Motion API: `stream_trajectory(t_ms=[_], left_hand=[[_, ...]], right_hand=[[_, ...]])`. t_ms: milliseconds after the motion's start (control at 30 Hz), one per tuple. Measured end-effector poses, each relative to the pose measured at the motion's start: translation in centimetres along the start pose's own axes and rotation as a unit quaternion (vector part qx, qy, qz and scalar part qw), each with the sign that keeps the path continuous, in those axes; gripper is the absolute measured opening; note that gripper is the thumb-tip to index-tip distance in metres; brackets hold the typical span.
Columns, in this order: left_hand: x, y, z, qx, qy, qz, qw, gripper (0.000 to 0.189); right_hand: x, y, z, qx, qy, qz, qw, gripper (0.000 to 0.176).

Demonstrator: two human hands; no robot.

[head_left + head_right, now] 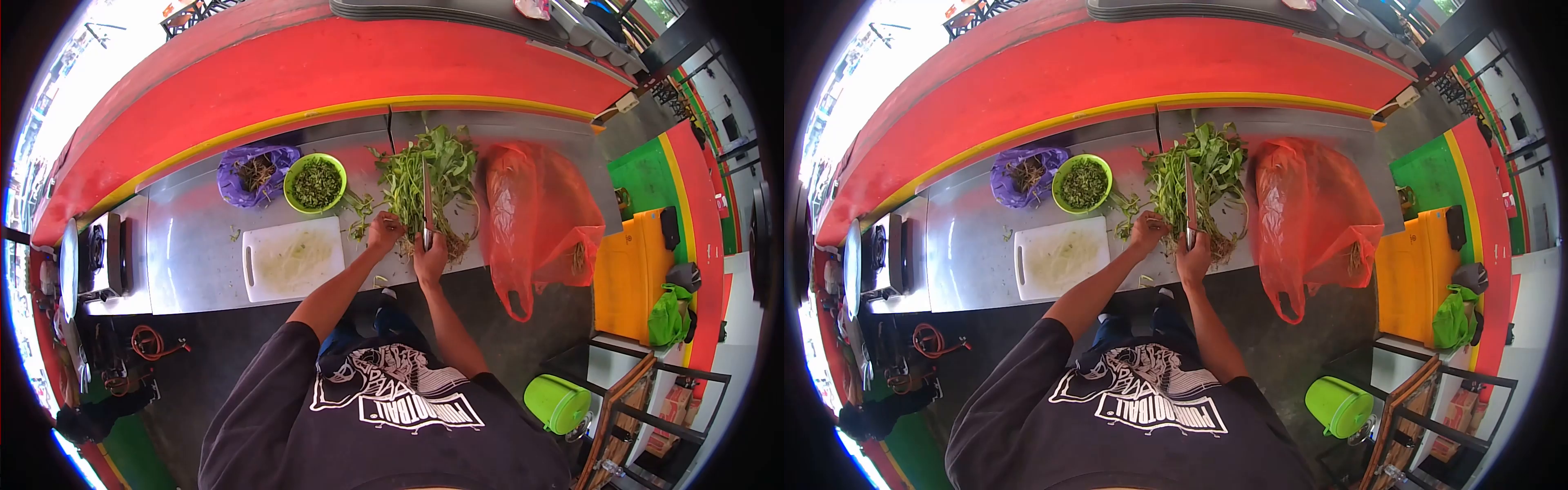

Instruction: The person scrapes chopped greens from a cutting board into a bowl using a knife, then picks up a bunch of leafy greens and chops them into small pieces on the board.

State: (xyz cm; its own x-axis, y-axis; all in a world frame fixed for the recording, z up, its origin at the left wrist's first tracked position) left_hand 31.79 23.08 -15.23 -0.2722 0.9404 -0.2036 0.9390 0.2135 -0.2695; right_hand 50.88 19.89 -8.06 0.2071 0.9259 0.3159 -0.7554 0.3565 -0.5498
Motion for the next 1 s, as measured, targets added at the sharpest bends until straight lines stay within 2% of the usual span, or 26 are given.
stream_trajectory(t_ms=[67,167,233,300,367,500,633,833,1000], left_hand=[[-0.3,0.2,-0.2,-0.032,-0.036,0.027,0.998,0.045],[0.0,0.6,-0.2,-0.101,-0.016,0.036,0.994,0.051],[0.0,0.6,-1.2,-0.108,-0.016,0.046,0.993,0.051],[0.1,0.5,-2.3,-0.117,-0.015,0.051,0.992,0.052],[0.4,0.5,-2.5,-0.158,-0.069,0.052,0.984,0.049],[2.5,0.3,-3.0,-0.244,-0.081,0.044,0.965,0.046],[3.8,-0.1,-4.8,-0.251,-0.076,0.047,0.964,0.053],[4.4,-1.7,-9.3,-0.274,-0.011,0.053,0.960,0.050],[4.2,-2.0,-13.5,-0.288,0.036,0.097,0.952,0.046]], right_hand=[[-0.4,-0.2,0.9,0.015,-0.007,0.014,1.000,0.036],[-0.9,0.0,1.1,0.042,-0.006,0.054,0.998,0.036],[-1.2,0.5,0.5,0.053,0.000,0.082,0.995,0.034],[-1.3,0.9,-1.1,0.104,0.053,0.083,0.990,0.029],[-1.2,1.1,-2.2,0.141,0.061,0.084,0.984,0.026],[-0.8,-0.1,-2.1,0.198,0.091,0.097,0.971,0.023],[-0.5,-0.3,-2.6,0.211,0.097,0.097,0.968,0.024],[-0.2,-0.5,-3.1,0.241,0.108,0.098,0.960,0.026],[0.9,-1.3,-2.3,0.263,0.118,0.079,0.954,0.023]])
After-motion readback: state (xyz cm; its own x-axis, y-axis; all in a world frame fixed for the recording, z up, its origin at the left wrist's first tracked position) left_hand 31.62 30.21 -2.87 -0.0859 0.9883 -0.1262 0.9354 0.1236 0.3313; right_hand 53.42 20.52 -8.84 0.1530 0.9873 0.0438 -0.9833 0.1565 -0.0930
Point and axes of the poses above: each hand's wrist, its own x-axis towards the middle knuckle, its own y-axis out of the palm, z = x × y, the point moved 10 cm from there along x, towards the middle knuckle, and after that the axes turned 2 degrees about x, right-handed, at the moved point
